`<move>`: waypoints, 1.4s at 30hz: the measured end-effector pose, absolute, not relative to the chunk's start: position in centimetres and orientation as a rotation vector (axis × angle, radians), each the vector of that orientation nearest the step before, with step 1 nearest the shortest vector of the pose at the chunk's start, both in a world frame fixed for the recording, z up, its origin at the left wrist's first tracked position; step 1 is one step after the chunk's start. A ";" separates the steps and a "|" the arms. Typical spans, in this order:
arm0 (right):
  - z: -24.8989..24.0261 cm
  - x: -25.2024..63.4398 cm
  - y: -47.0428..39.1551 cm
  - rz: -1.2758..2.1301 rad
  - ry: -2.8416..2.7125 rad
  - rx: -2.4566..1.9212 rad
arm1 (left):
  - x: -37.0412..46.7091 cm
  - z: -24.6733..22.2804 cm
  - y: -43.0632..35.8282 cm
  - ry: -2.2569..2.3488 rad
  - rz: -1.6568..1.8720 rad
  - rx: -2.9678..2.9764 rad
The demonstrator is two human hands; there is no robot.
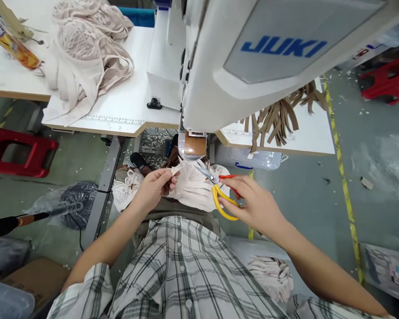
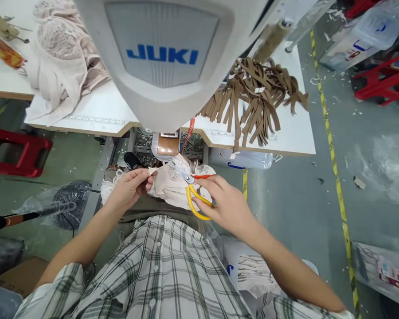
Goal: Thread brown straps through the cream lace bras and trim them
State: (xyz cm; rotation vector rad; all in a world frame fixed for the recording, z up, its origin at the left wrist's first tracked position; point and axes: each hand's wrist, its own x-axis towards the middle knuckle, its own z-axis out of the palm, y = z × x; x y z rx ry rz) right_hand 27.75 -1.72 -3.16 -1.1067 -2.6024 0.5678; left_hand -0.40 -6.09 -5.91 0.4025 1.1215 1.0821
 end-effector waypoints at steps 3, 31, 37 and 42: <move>-3.2 26.3 -1.5 0.683 -2.641 -1.027 | -0.1 -5.9 -6.1 1.132 1.068 0.450; -4.8 23.9 -2.8 1.065 -2.458 -1.106 | 0.2 -6.9 -6.3 1.185 1.147 0.470; -5.1 23.0 -2.1 1.046 -2.467 -1.076 | -0.1 -6.7 -6.6 1.300 1.085 0.730; -4.9 23.1 -2.0 1.063 -2.488 -1.068 | -0.3 -6.7 -6.7 1.346 1.055 0.773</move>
